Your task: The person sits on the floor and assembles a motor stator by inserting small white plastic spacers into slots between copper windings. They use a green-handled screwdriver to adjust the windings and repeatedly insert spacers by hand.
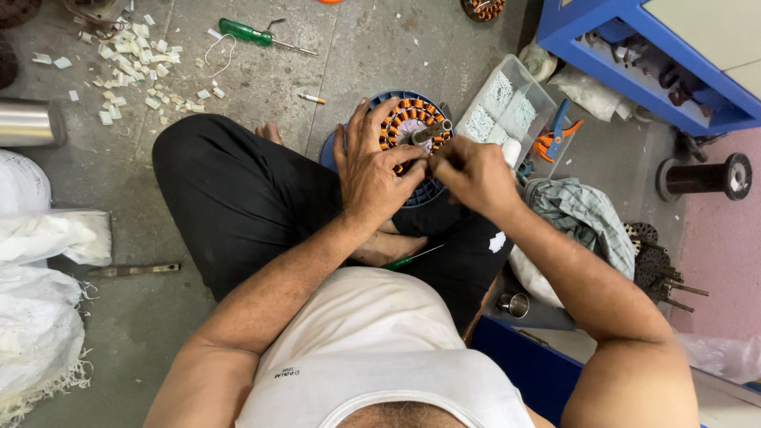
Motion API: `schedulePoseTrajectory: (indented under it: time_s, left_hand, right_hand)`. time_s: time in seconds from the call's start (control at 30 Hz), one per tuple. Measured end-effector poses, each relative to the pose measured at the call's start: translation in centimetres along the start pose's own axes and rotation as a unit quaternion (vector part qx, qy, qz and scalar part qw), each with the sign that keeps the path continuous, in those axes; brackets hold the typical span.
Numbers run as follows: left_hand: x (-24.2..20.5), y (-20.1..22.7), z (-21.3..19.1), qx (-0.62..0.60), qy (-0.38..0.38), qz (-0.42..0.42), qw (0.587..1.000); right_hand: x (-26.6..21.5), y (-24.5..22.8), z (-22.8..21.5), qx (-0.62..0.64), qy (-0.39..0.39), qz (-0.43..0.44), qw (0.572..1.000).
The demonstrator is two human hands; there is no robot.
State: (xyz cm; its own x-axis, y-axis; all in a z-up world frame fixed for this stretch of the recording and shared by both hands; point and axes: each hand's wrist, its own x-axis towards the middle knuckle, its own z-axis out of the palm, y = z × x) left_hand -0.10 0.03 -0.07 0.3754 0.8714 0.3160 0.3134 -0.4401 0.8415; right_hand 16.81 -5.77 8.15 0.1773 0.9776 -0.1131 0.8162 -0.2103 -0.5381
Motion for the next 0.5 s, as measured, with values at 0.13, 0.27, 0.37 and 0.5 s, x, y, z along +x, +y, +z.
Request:
schedulePoseTrajectory:
  time_s: [0.13,0.27,0.37,0.5]
  left_hand:
    - [0.0,-0.1,0.2,0.002,0.002,0.003,1.000]
    - [0.0,-0.2,0.2,-0.005,0.006,0.004,1.000]
    - [0.0,-0.1,0.2,-0.007,0.003,0.003,1.000]
    - [0.0,0.0,0.0,-0.004,0.009,0.006,1.000]
  right_hand:
    - [0.6,0.3,-0.5,0.188,-0.091,0.230,0.951]
    - [-0.4,0.6,-1.1,-0.027,0.018,-0.024,0.999]
    - [-1.1,0.7,-1.7,-0.312,0.098,-0.304,0.895]
    - [-1.1,0.2,-2.1,-0.388,0.099,-0.400,0.824]
